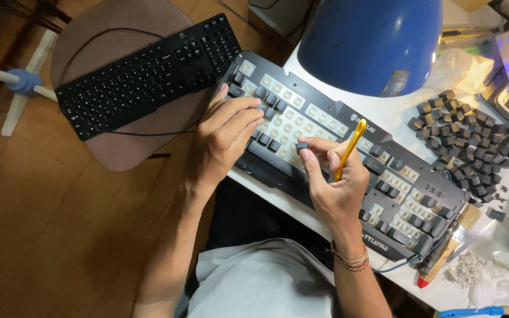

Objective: The person is assembling a mechanical keyboard by manually installing individual keycaps onto the switches.

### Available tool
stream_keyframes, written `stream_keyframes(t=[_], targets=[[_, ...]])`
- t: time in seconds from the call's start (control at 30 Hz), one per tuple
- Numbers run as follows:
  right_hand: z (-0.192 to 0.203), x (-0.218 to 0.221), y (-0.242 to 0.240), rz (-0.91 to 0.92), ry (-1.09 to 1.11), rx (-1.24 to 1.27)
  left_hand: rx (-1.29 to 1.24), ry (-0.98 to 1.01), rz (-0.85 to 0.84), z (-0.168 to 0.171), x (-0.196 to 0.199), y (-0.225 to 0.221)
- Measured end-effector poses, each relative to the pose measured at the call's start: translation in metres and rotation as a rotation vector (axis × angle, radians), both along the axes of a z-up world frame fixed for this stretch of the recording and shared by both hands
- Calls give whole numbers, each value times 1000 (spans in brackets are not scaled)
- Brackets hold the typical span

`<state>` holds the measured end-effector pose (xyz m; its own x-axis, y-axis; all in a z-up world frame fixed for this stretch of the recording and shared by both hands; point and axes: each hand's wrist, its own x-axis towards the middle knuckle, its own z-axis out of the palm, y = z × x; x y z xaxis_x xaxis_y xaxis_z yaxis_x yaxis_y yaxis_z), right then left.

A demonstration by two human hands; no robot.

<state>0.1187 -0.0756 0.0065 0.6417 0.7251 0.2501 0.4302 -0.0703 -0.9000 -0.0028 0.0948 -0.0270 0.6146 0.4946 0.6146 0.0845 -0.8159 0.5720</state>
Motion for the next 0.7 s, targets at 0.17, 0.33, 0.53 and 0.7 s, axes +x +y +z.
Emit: stream_keyframes(t=[0.17,0.33,0.53,0.7], targets=[[2,-7,11,29,-24,15,28,-44,42,-6,2,-1],[-2,-8,13,29,-37,25,36,-77,111,-13,4,-1],[-7,-8,14,24,-21,50,-45,-85,146,-27,9,1],[-7,-8,13,18,-18,54,-17,-94,144,-19,9,3]])
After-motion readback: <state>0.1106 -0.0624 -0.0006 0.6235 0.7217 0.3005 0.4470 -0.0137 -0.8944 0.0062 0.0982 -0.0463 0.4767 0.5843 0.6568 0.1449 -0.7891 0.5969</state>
